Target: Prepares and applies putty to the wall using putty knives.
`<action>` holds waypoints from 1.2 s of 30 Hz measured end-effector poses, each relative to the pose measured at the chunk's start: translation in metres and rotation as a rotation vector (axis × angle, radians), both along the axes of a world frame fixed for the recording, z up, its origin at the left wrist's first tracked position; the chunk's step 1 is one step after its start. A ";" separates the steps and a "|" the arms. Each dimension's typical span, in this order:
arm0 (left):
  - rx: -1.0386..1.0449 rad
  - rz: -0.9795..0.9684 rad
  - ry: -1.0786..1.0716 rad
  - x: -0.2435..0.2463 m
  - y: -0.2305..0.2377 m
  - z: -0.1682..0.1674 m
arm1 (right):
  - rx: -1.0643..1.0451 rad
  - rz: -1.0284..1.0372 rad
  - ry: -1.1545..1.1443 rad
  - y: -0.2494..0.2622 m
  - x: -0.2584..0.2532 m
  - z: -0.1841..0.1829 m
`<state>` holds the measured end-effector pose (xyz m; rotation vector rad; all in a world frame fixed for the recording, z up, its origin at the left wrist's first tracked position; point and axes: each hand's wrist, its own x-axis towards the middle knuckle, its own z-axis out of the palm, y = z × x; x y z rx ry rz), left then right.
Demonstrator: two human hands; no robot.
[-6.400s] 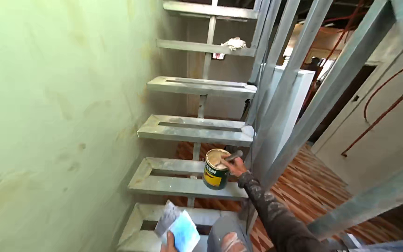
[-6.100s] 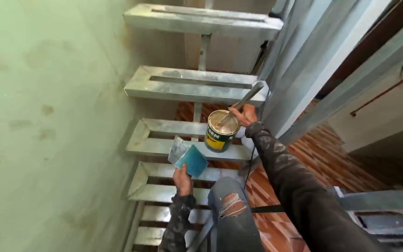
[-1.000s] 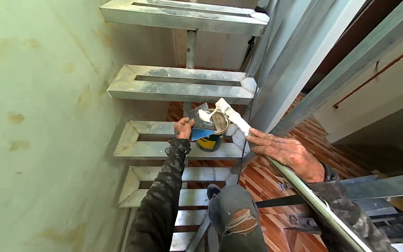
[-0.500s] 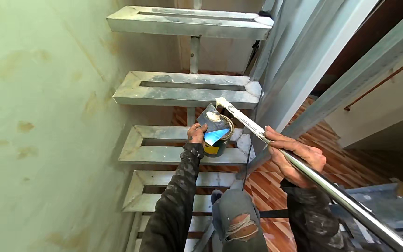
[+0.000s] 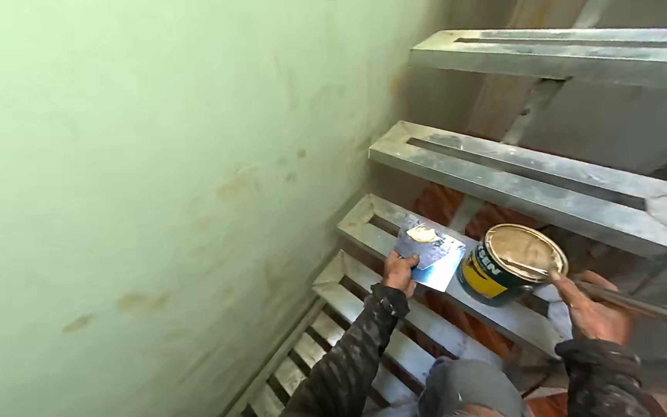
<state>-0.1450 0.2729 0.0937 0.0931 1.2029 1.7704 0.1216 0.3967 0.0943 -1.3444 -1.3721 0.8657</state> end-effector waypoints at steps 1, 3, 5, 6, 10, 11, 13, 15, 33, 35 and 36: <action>0.016 0.034 -0.007 -0.002 -0.018 0.000 | -0.045 -0.042 0.020 -0.016 -0.001 -0.001; 0.053 0.112 -0.023 -0.004 -0.052 0.002 | -0.069 0.003 0.055 -0.069 -0.010 -0.003; 0.100 0.198 -0.082 0.000 -0.078 0.007 | -0.110 0.221 0.141 -0.133 -0.044 -0.008; 0.119 0.231 -0.108 0.004 -0.091 0.010 | -0.178 0.359 0.198 -0.163 -0.069 -0.008; 0.127 0.343 -0.092 0.013 -0.140 0.015 | -0.355 0.540 0.338 -0.224 -0.147 0.014; 0.124 0.378 -0.084 0.013 -0.152 0.015 | -0.393 0.564 0.372 -0.232 -0.157 0.014; 0.124 0.444 -0.082 0.007 -0.176 0.018 | -0.445 0.583 0.465 -0.248 -0.171 0.010; 0.115 0.494 -0.094 -0.002 -0.197 0.022 | -0.440 0.517 0.554 -0.262 -0.177 0.008; 0.102 0.574 1.088 -0.071 -0.314 0.005 | -0.349 0.624 0.523 -0.359 -0.237 0.071; 0.128 0.535 1.184 -0.079 -0.321 0.000 | -0.460 0.632 0.595 -0.367 -0.244 0.077; 0.132 0.517 1.220 -0.082 -0.324 -0.002 | -0.503 0.627 0.619 -0.371 -0.247 0.079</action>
